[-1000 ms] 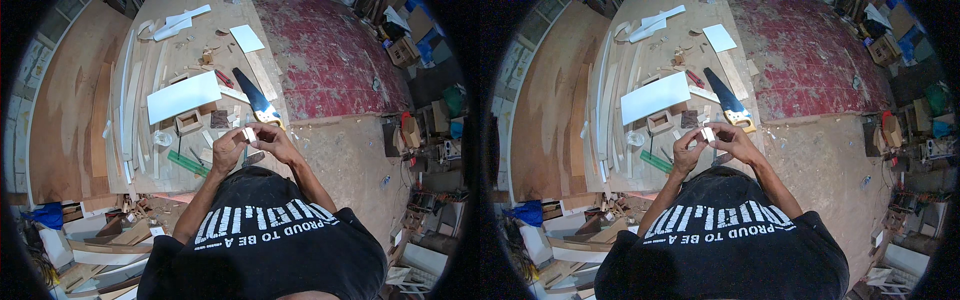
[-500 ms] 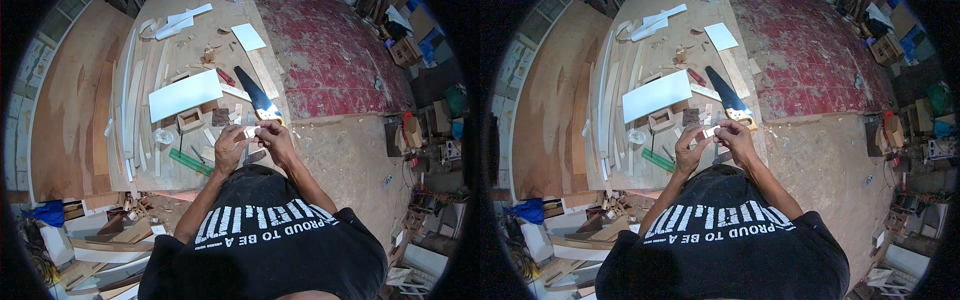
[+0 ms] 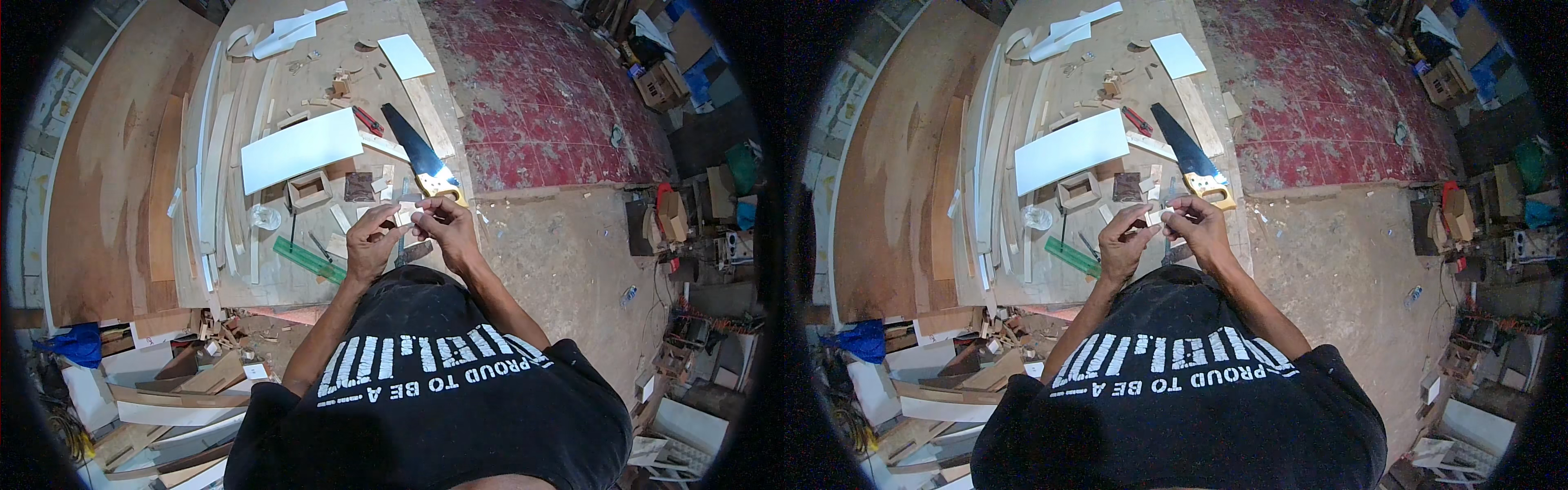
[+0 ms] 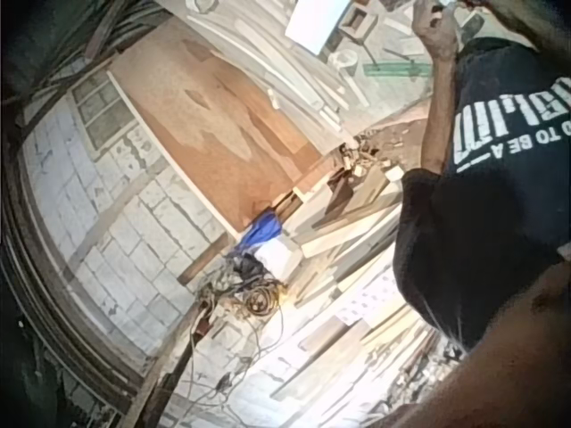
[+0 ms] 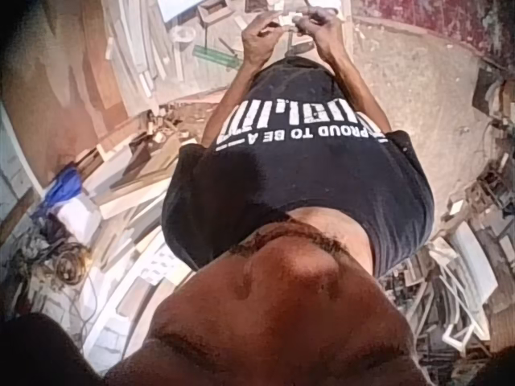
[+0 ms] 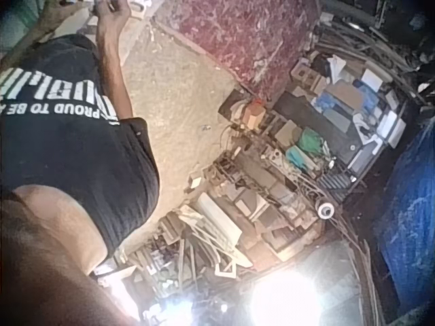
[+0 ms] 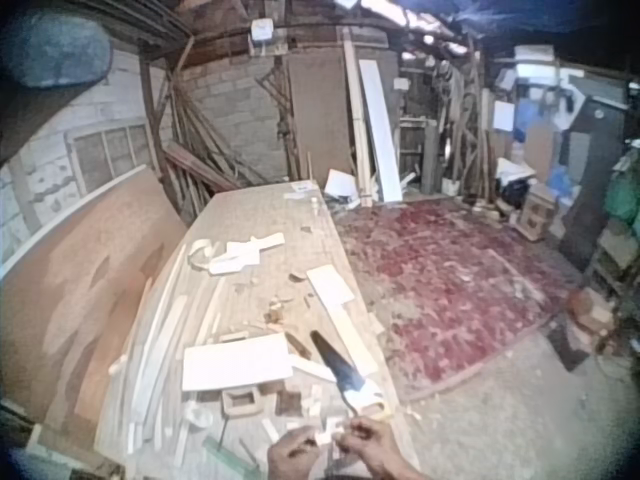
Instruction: Assembling and dry-fitting small wooden pieces for a box structure.
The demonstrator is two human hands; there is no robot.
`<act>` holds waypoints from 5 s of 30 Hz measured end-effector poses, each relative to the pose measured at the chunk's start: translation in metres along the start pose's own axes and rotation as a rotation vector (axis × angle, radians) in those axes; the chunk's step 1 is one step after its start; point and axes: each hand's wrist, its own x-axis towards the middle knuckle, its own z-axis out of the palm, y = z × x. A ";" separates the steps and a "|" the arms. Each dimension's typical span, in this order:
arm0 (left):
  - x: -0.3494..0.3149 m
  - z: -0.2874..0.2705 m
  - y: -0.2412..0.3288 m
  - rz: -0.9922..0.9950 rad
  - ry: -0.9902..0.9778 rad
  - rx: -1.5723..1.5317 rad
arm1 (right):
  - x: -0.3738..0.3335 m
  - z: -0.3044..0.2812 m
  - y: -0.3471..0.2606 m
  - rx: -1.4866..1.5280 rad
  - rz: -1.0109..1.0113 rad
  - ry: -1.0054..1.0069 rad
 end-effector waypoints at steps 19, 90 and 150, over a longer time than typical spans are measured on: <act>-0.022 -0.013 -0.014 -0.157 0.027 -0.216 | 0.004 0.006 0.004 -0.250 0.058 -0.173; -0.094 -0.172 0.028 0.223 0.362 0.406 | 0.011 0.164 0.057 -0.232 -0.081 -0.645; -0.116 -0.168 0.033 0.222 0.300 0.474 | -0.019 0.154 0.084 -0.256 0.002 -0.640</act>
